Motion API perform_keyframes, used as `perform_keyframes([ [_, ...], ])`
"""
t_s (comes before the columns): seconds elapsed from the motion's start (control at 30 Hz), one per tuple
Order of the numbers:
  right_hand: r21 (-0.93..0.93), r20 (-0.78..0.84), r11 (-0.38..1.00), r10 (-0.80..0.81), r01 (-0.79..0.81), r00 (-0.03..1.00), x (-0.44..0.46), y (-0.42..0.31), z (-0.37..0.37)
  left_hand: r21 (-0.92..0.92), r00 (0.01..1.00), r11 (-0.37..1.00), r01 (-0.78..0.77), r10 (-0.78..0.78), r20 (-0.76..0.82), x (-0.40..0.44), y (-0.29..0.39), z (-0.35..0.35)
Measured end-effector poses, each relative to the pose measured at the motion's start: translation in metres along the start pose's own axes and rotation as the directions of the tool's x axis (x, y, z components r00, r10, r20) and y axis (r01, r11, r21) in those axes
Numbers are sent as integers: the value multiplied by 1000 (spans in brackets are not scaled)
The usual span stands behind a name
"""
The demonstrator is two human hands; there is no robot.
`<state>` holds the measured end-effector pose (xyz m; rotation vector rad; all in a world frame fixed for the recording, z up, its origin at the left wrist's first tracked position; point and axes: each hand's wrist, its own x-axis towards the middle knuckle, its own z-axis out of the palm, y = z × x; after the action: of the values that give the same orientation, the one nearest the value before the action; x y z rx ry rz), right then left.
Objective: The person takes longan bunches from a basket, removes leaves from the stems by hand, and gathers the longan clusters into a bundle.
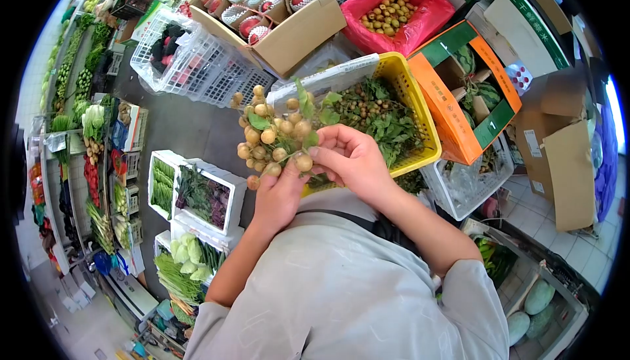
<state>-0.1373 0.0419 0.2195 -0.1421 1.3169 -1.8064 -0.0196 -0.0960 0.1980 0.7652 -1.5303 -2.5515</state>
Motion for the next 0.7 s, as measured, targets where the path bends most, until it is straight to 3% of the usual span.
perform_keyframes([
  [0.1,-34,-9,999,35,-35,999,-1,-3,4,78,998,996,-50,52,-21,1,-5,-6],
  [0.2,-85,-16,996,34,-36,999,0,1,7,-73,996,994,80,-82,-20,2,-2,-5],
  [0.27,-95,-15,995,28,-30,999,-2,2,8,-218,1000,976,-6,10,16,2,5,2],
  [0.37,-205,35,977,61,-52,998,-7,3,1,-152,995,988,33,-47,-92,1,13,5],
  [0.4,-359,151,925,-69,120,986,-7,7,-4,-131,989,990,48,-65,-129,0,14,5],
  [0.43,-481,283,825,-175,297,943,-8,11,-9,145,986,987,-63,84,-146,-2,15,6],
  [0.47,-482,283,824,-175,297,943,-9,13,-11,-99,988,995,14,-29,-154,1,17,4],
  [0.5,-469,387,807,-179,360,905,-12,16,-13,-339,977,937,81,-143,-161,4,19,2],
  [0.53,-449,486,788,-180,421,855,-13,18,-15,-339,977,937,81,-142,-159,5,17,1],
  [0.6,-494,373,750,-274,440,886,-12,20,-27,-434,990,901,-2,-60,-130,8,14,0],
  [0.67,-610,109,775,-126,166,986,-15,16,-46,-430,993,903,22,-71,-97,7,12,-2],
  [0.7,-718,115,681,-92,146,989,-16,14,-63,-411,996,911,26,-58,-65,7,11,-5],
])
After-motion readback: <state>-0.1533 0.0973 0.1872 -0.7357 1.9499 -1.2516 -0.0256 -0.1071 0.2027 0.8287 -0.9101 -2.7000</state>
